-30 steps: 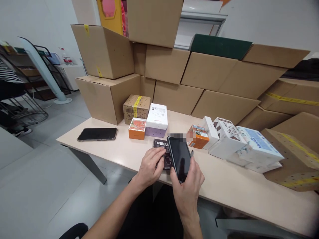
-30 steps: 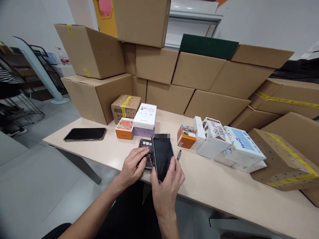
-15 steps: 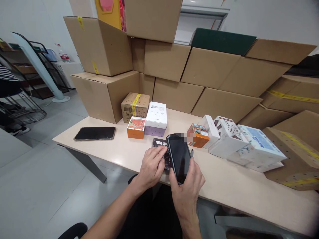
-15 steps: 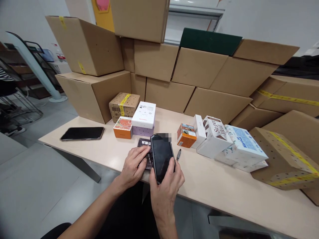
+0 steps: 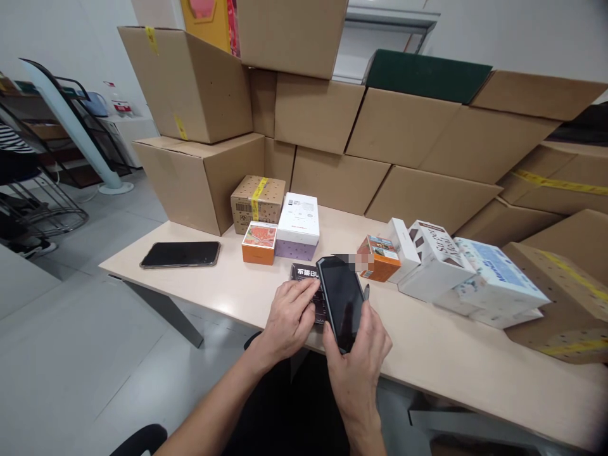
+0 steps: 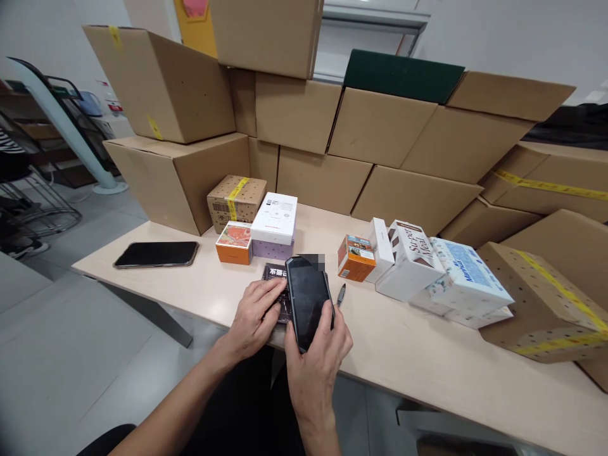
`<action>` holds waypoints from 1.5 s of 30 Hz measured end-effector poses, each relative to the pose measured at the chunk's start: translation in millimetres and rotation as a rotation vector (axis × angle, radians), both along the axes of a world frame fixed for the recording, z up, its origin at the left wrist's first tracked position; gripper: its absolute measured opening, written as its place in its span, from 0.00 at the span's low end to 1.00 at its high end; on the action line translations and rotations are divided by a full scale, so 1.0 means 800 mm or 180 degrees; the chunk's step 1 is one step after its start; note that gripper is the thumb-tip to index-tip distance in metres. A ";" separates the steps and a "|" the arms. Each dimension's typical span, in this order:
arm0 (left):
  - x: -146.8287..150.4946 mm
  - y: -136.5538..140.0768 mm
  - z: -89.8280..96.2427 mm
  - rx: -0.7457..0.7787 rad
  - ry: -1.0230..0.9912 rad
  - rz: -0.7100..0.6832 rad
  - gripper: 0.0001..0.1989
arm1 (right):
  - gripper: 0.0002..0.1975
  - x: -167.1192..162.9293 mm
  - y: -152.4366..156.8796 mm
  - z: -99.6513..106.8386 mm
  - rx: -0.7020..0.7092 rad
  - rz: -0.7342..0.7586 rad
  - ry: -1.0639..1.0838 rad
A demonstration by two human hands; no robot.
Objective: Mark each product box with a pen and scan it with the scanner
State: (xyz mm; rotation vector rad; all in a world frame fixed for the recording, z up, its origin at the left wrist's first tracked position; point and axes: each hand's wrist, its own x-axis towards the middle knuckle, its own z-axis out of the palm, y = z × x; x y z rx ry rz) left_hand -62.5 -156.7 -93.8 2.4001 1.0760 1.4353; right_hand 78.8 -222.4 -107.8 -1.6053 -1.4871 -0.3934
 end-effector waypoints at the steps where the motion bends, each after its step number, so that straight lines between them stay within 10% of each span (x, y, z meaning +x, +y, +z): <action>1: 0.000 0.000 0.000 -0.0005 0.0002 -0.0002 0.24 | 0.39 0.000 0.000 0.000 -0.0004 0.0002 -0.0012; 36: -0.003 0.000 -0.005 -0.0014 0.0139 0.0006 0.25 | 0.39 0.002 0.000 0.002 -0.0017 0.0141 0.0223; 45: -0.005 0.001 -0.006 -0.0038 0.0157 -0.0049 0.25 | 0.47 0.073 -0.034 0.006 -0.0275 -0.0549 0.0882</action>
